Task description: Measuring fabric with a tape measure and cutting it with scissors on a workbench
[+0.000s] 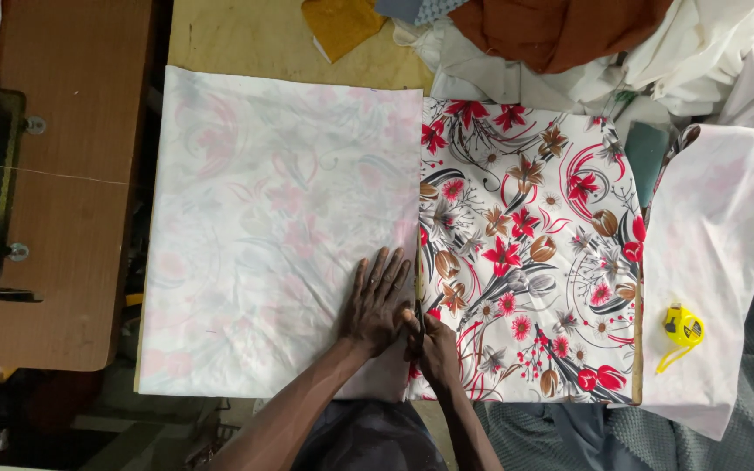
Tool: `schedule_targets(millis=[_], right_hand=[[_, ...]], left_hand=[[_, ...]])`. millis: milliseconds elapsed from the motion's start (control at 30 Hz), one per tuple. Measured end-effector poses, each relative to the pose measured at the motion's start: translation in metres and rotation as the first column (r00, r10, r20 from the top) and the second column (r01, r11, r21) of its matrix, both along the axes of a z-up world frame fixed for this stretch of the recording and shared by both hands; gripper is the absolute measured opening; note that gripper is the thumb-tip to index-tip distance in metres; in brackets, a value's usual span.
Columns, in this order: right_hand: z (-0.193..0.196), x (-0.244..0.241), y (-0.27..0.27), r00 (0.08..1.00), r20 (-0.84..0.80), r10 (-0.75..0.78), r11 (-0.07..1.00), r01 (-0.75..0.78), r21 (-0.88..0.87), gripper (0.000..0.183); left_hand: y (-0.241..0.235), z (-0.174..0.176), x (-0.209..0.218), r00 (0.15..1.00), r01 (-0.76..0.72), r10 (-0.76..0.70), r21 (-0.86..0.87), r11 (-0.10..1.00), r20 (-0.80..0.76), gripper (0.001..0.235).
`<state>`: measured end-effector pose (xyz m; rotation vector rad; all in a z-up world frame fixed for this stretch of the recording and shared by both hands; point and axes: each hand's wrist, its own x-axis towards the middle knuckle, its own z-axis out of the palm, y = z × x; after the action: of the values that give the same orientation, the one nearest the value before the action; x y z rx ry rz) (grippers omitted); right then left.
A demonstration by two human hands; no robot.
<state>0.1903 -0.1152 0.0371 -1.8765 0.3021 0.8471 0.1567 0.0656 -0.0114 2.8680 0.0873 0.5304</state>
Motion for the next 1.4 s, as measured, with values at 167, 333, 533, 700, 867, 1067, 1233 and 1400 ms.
schedule_targets(millis=[167, 333, 533, 700, 867, 1067, 1233, 1400], right_hand=[[0.019, 0.029, 0.018, 0.982, 0.071, 0.175, 0.980, -0.167, -0.106, 0.081], [-0.004, 0.041, 0.014, 0.981, 0.063, 0.184, 0.974, -0.173, -0.144, 0.083], [-0.022, 0.041, 0.006, 0.983, 0.091, 0.160, 0.980, -0.147, -0.136, 0.075], [-0.032, 0.060, 0.005, 0.973, 0.092, 0.211, 0.973, -0.199, -0.118, 0.075], [-0.045, 0.087, 0.008, 0.960, 0.129, 0.250, 0.965, -0.236, -0.115, 0.086], [-0.028, 0.088, 0.022, 0.985, 0.109, 0.133, 0.988, -0.122, -0.095, 0.077], [-0.035, 0.108, 0.025, 0.968, 0.096, 0.234, 0.960, -0.214, -0.183, 0.085], [-0.007, 0.126, 0.051, 0.947, 0.157, 0.281, 0.952, -0.255, -0.170, 0.095]], left_hand=[[0.002, 0.016, 0.001, 0.998, -0.025, 0.025, 0.001, 1.000, 0.050, 0.076], [0.003, 0.020, 0.002, 0.999, -0.030, 0.028, 0.053, 0.998, 0.045, 0.075], [0.001, 0.003, 0.003, 0.998, -0.047, 0.044, 0.089, 0.995, 0.036, 0.082], [0.003, 0.005, 0.002, 0.999, -0.031, 0.029, 0.048, 0.998, 0.028, 0.080], [0.000, 0.007, 0.003, 0.999, -0.031, 0.028, 0.113, 0.993, 0.029, 0.084], [-0.002, 0.005, 0.004, 0.997, -0.033, 0.038, 0.075, 0.997, -0.067, 0.092], [-0.002, 0.008, 0.003, 0.997, -0.019, 0.023, 0.063, 0.998, -0.071, 0.093], [-0.003, 0.008, 0.000, 0.980, -0.014, 0.014, -0.002, 1.000, -0.197, 0.091]])
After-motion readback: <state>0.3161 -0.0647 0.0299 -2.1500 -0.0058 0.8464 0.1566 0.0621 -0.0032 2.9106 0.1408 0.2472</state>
